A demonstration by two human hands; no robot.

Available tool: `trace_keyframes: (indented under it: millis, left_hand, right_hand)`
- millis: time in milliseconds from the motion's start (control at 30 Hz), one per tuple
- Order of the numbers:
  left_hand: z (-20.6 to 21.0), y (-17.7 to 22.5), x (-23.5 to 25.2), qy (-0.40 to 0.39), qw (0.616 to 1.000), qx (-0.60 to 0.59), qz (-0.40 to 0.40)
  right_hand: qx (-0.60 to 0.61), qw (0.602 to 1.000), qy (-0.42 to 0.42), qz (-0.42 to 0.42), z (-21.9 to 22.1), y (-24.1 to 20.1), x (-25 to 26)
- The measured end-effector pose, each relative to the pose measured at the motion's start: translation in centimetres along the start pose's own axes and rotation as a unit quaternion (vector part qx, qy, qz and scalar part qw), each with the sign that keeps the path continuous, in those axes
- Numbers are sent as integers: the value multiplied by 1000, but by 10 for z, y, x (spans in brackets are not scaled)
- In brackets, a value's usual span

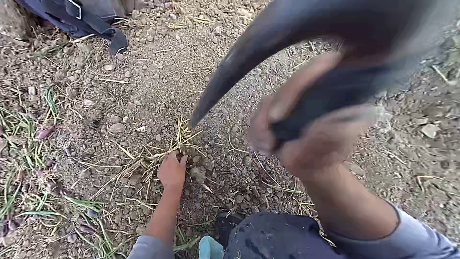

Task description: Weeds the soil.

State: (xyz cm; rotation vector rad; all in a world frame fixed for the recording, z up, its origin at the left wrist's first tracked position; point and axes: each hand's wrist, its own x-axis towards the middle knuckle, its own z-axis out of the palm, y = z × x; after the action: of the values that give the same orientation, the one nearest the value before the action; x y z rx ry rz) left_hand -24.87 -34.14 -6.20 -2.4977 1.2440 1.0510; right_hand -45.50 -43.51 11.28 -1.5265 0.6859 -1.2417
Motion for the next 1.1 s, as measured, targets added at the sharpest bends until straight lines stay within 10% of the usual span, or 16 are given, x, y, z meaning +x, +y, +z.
trace_keyframes:
  millis: [133, 233, 433, 667, 833, 1000, 1100]
  left_hand:
    - [2, 10, 1, 23, 999, -7, 46]
    - [-8, 17, -3, 95, 976, -46, 188]
    - [-39, 65, -5, -4, 960, 99, 263]
    - [35, 99, 8, -70, 897, 208, 384]
    - [-6, -15, -28, 158, 872, -44, 461]
    - [-62, -173, -52, 198, 971, -83, 103]
    - [-38, -188, -65, 131, 982, -71, 117]
  right_hand:
    - [-184, 947, -100, 245, 10, 132, -71]
    - [-181, 937, -85, 286, 5, 148, -91]
    - [-126, 957, -18, 261, -3, 106, -90]
    - [75, 985, -7, 156, -101, -13, -73]
    - [-306, 921, -17, 242, -55, 72, -93]
    - [-335, 898, -45, 281, -38, 82, -89]
    - [-303, 917, -24, 257, -40, 81, -78]
